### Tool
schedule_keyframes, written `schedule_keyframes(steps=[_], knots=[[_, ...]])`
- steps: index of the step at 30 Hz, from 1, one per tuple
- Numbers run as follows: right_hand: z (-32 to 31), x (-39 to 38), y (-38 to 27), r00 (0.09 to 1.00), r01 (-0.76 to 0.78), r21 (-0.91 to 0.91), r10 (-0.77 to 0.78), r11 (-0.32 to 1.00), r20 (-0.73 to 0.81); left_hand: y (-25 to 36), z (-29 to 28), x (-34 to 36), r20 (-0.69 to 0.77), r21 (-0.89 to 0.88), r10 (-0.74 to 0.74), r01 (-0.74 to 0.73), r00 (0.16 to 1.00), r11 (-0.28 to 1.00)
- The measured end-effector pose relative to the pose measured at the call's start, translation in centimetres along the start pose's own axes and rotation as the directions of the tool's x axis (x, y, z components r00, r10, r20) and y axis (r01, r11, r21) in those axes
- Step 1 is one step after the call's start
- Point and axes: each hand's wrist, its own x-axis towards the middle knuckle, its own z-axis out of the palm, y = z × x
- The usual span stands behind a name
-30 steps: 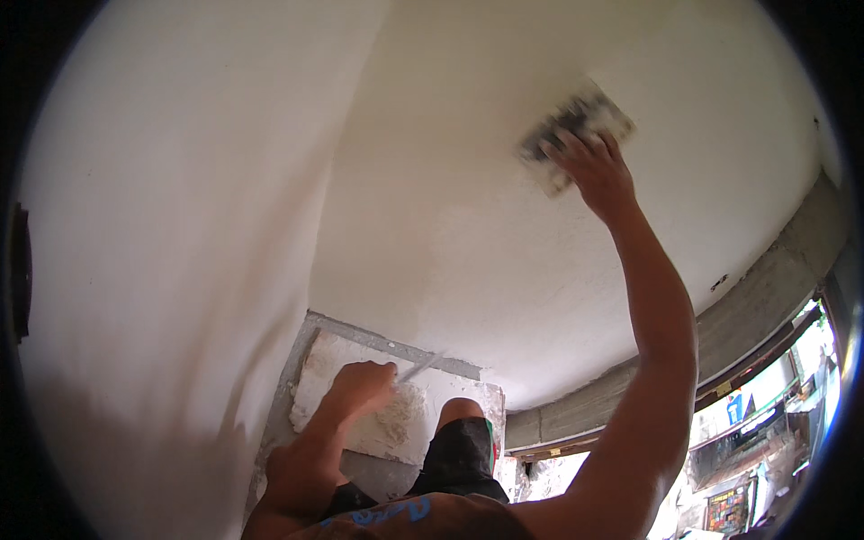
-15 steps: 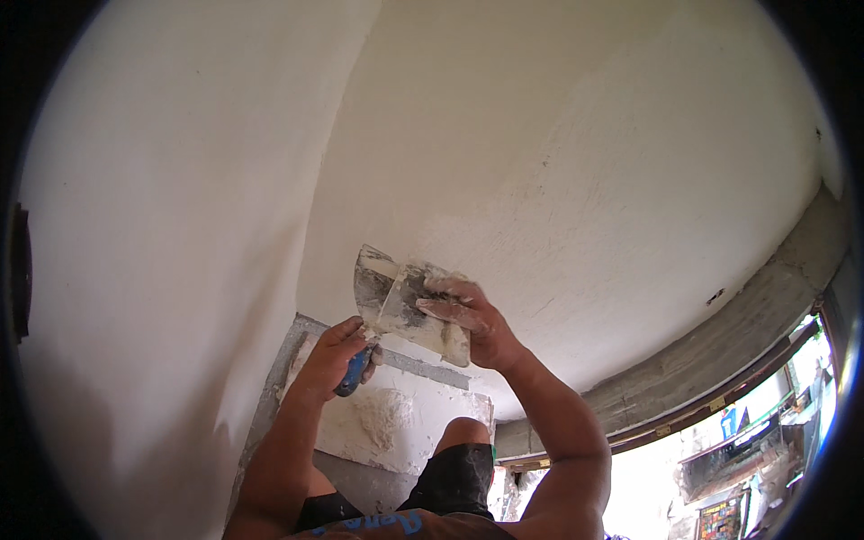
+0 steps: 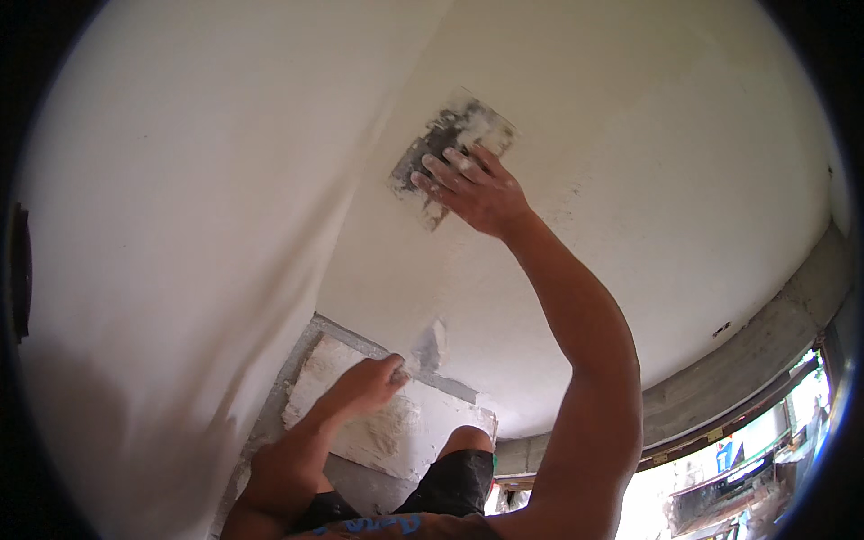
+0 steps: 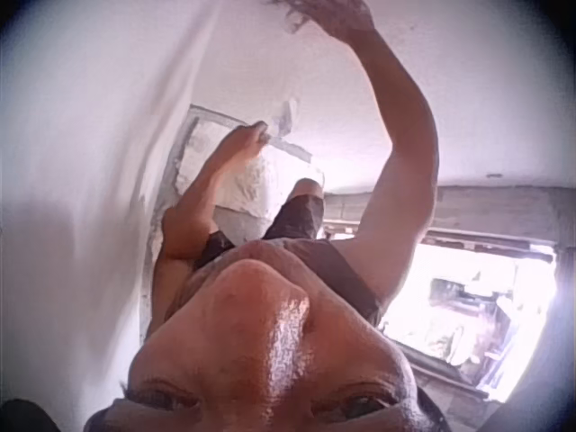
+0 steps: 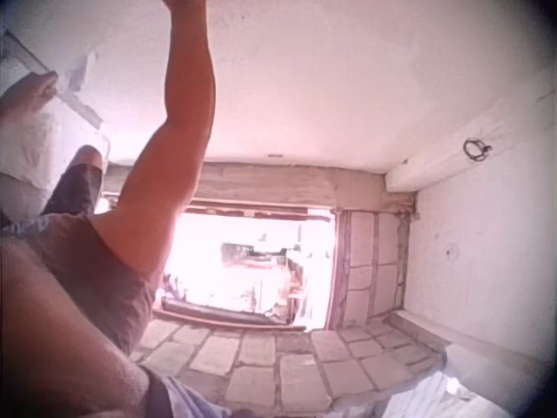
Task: Applying plaster or joint compound to a wall using a hawk and a trowel.
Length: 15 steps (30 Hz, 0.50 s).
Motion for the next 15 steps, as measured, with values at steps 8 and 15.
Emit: schedule_keyframes(steps=[8,15], knots=[[5.1,2.2,1.1,0.998,0.062,0.008,-0.062,0.998,0.007,0.2,-0.7,-0.1,0.101,0.075,-0.011,0.004,0.995,0.997],[6.0,2.3,1.5,0.993,0.073,0.070,-0.079,0.995,0.093,-0.8,0.2,0.6,0.042,0.003,-0.009,0.008,0.999,1.000]])
